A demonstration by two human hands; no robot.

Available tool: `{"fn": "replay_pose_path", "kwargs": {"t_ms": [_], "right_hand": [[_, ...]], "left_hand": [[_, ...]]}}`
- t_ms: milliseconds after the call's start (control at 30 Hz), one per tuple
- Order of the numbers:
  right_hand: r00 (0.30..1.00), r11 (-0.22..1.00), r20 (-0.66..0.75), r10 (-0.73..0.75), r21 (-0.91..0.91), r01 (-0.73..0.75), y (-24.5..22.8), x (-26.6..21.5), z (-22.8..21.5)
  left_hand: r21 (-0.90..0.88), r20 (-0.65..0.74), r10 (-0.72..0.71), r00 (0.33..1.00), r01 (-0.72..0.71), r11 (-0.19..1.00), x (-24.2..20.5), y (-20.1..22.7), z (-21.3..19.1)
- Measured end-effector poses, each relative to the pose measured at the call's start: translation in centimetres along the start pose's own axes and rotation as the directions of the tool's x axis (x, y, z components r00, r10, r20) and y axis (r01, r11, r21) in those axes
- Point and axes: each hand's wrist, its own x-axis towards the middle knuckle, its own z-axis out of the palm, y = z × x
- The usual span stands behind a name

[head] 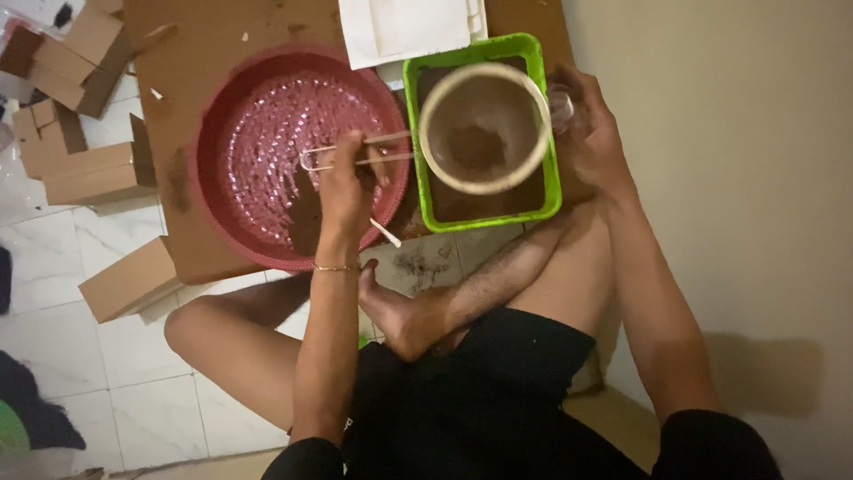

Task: Sifting coffee grounds through a fine mesh sieve into a basin and tray using a spoon for agitation.

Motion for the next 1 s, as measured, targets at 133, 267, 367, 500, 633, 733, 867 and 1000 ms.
{"fn": "replay_pose_path", "kwargs": {"t_ms": [133,267,367,500,633,733,867,1000], "right_hand": [[1.0,0.997,0.029,-0.011,0.077,0.008,0.1,-0.4,-0.1],[1.0,1.0,0.002,-0.018,-0.014,0.018,0.5,-0.4,0.0],[1.0,0.999,0.01,-0.027,-0.017,0.027,0.9,-0.4,-0.2],[0.996,0.997,0.038,-0.076,0.031,0.075,0.6,-0.4,0.1],[0.999,0.998,0.03,-0.037,-0.05,0.039,0.7,-0.3,0.5],[0.996,0.995,0.075,-0.053,0.084,0.047,1.4,-0.3,0.7],[0.994,0.99,0.092,-0.065,0.133,0.052,2.0,-0.3,1.2],[0.993,0.992,0.102,-0.059,0.118,0.047,3.0,-0.1,1.1]], "left_hand": [[0.107,0.037,0.0,0.999,-0.004,0.994,-0.2,0.0,0.6],[0.116,0.02,0.017,1.0,-0.02,0.993,-0.6,-0.1,0.6],[0.083,0.034,0.012,0.999,-0.014,0.996,-0.8,-0.2,0.7],[0.124,-0.022,0.031,0.999,-0.028,0.992,-1.4,0.4,0.8],[0.259,-0.018,0.019,1.0,-0.014,0.966,-2.0,0.7,0.8],[0.256,-0.063,-0.01,0.998,0.026,0.966,-2.1,0.6,0.4],[0.181,-0.06,-0.01,0.998,0.021,0.983,-2.2,0.0,-0.4],[0.141,-0.038,0.014,0.999,-0.009,0.99,-2.3,-0.6,-0.8]]}}
